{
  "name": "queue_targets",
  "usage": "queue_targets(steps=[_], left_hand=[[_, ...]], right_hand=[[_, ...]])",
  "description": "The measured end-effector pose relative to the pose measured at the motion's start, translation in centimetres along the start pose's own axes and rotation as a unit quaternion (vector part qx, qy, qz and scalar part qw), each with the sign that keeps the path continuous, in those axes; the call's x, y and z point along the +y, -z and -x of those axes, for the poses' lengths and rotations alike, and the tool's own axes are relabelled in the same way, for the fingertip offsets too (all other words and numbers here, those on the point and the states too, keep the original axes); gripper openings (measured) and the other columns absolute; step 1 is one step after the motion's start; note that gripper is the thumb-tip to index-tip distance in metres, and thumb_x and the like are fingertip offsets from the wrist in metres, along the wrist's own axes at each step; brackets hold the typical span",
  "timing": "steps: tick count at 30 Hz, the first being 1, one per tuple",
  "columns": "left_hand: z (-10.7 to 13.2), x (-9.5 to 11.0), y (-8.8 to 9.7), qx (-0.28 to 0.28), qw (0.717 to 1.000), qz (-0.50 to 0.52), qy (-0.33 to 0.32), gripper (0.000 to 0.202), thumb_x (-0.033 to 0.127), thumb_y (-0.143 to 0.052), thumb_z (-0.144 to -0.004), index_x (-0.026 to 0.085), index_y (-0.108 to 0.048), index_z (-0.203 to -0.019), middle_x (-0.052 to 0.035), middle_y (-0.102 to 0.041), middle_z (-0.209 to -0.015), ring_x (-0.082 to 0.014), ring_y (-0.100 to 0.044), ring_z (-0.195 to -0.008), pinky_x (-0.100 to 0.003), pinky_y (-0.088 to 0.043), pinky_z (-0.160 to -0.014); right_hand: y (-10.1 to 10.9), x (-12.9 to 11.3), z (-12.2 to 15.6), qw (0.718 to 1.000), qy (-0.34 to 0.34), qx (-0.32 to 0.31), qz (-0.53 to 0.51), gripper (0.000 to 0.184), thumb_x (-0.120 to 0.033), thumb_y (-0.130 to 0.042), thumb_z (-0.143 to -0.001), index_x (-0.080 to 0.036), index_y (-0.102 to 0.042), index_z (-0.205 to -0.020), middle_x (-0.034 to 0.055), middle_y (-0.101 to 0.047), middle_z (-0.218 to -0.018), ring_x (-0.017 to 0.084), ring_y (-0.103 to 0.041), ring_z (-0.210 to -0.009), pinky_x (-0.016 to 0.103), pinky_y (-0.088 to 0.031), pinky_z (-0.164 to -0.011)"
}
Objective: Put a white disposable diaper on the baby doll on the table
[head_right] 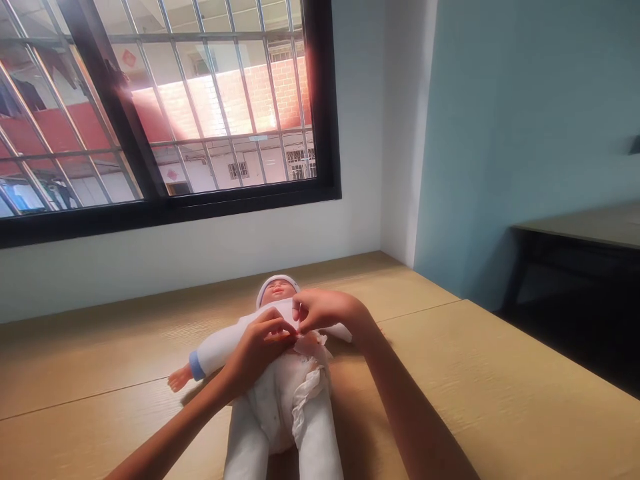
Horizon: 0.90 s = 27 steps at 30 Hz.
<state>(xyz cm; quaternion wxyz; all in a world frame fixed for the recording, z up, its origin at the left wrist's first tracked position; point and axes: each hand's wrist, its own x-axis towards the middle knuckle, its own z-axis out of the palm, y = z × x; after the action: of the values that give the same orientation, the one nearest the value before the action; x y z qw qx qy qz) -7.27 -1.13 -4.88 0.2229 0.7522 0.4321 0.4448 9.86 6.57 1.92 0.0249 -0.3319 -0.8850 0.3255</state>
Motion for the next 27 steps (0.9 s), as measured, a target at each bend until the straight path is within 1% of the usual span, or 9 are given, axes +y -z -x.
queue_targets(steps=[4,7,11,17,21,23,27], left_hand=[[0.0,-0.6,0.0,0.017,0.990,-0.123,-0.066,0.008,0.014,-0.064,-0.082,0.020,-0.067,-0.077,-0.0035,-0.057,-0.085,-0.0188,-0.054,-0.087,-0.030,-0.048,-0.073],[0.0,-0.9,-0.1,0.027,0.980,-0.167,-0.105,0.007,0.016,-0.066,-0.081,0.019,-0.067,-0.075,-0.0036,-0.057,-0.083,-0.0190,-0.053,-0.086,-0.031,-0.048,-0.073],[0.0,-0.8,-0.3,0.037,0.969,-0.203,-0.138,0.009,0.019,-0.065,-0.083,0.019,-0.066,-0.074,-0.0042,-0.058,-0.082,-0.0190,-0.052,-0.084,-0.030,-0.048,-0.069],[0.2,-0.4,-0.2,0.033,0.962,-0.229,-0.148,0.010,0.019,-0.066,-0.082,0.019,-0.068,-0.073,-0.0043,-0.059,-0.079,-0.0193,-0.053,-0.082,-0.030,-0.048,-0.068],[0.2,-0.4,-0.3,0.022,0.964,-0.222,-0.146,0.009,0.017,-0.067,-0.081,0.018,-0.068,-0.072,-0.0043,-0.061,-0.079,-0.0191,-0.053,-0.081,-0.030,-0.048,-0.067],[0.1,-0.5,-0.3,0.019,0.966,-0.214,-0.143,0.008,0.016,-0.068,-0.080,0.018,-0.069,-0.072,-0.0042,-0.061,-0.079,-0.0188,-0.054,-0.082,-0.030,-0.049,-0.068],[0.0,-0.6,-0.3,0.015,0.969,-0.207,-0.135,0.007,0.015,-0.069,-0.079,0.019,-0.070,-0.073,-0.0044,-0.061,-0.080,-0.0184,-0.053,-0.081,-0.029,-0.048,-0.067]], right_hand=[[0.0,-0.1,0.0,1.000,0.004,0.004,0.001,0.022,-0.025,-0.067,-0.069,-0.018,-0.052,-0.084,-0.0016,-0.056,-0.080,0.016,-0.052,-0.077,0.024,-0.035,-0.060],[0.1,-0.1,-0.1,1.000,-0.001,0.004,-0.004,0.024,-0.024,-0.068,-0.068,-0.018,-0.053,-0.086,-0.0021,-0.055,-0.080,0.015,-0.053,-0.076,0.023,-0.036,-0.060],[0.2,0.0,-0.2,1.000,-0.014,-0.004,-0.006,0.028,-0.022,-0.070,-0.064,-0.018,-0.052,-0.085,-0.0024,-0.057,-0.078,0.016,-0.055,-0.075,0.023,-0.037,-0.058],[-0.4,0.4,-0.7,1.000,-0.011,0.000,-0.002,0.029,-0.024,-0.069,-0.063,-0.019,-0.050,-0.085,-0.0033,-0.059,-0.078,0.014,-0.054,-0.070,0.023,-0.037,-0.054],[-0.7,0.4,-1.0,1.000,-0.008,0.013,0.005,0.031,-0.026,-0.070,-0.061,-0.019,-0.049,-0.082,-0.0039,-0.053,-0.070,0.013,-0.048,-0.063,0.022,-0.031,-0.048],[-0.7,0.3,-1.0,1.000,-0.010,0.012,0.004,0.032,-0.027,-0.071,-0.061,-0.019,-0.048,-0.082,-0.0039,-0.052,-0.068,0.013,-0.047,-0.062,0.022,-0.029,-0.047],[-0.4,0.0,-0.6,1.000,-0.021,-0.016,-0.010,0.032,-0.025,-0.069,-0.062,-0.019,-0.050,-0.087,-0.0029,-0.061,-0.075,0.015,-0.055,-0.069,0.022,-0.035,-0.052]])
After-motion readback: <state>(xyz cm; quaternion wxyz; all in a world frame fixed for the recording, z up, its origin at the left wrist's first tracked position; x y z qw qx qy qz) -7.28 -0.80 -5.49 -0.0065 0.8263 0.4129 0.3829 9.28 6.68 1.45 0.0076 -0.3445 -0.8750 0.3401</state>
